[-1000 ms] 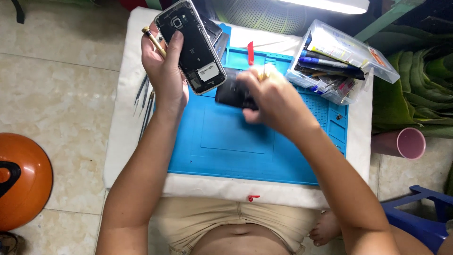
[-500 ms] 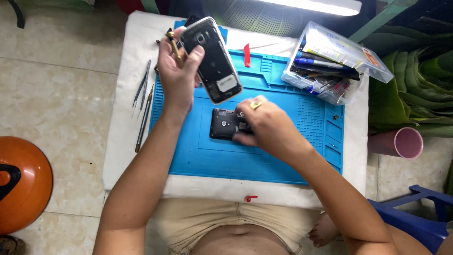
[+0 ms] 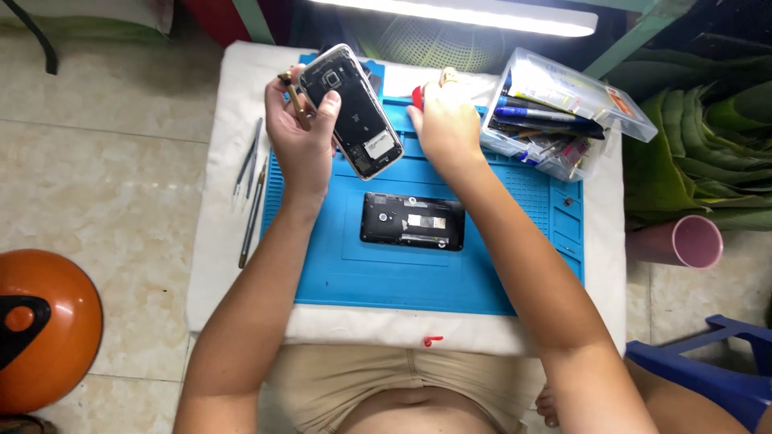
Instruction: Removing internal screws from a mobile phone using a precision screwdriver
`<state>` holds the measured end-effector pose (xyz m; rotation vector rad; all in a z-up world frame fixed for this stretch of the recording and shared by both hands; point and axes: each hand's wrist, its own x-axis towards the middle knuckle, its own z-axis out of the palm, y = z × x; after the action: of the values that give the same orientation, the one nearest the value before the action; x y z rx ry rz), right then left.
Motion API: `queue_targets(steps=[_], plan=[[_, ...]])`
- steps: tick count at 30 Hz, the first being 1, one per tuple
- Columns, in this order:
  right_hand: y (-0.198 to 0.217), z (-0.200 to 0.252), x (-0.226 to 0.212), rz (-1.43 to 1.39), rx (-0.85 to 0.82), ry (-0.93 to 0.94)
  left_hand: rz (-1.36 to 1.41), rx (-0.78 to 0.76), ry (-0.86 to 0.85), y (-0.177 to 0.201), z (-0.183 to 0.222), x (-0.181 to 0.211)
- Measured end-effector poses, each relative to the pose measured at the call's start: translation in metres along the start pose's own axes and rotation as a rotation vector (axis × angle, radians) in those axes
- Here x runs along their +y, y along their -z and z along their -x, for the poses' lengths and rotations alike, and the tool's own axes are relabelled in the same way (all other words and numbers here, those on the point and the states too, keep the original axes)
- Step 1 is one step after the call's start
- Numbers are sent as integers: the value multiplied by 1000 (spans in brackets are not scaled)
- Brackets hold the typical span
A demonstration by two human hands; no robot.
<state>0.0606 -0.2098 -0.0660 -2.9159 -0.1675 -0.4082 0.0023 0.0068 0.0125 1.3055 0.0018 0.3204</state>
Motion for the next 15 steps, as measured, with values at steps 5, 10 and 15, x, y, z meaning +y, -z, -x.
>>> queue_targets(steps=[5,10,15], plan=[[13,-10,1,-163,16,9,38,-13,5,0,-1,1],[12,-22,6,-144,39,18,-11,-32,6,0,0,1],[22,-45,-11,-396,144,26,40,-29,-4,-1,0,0]])
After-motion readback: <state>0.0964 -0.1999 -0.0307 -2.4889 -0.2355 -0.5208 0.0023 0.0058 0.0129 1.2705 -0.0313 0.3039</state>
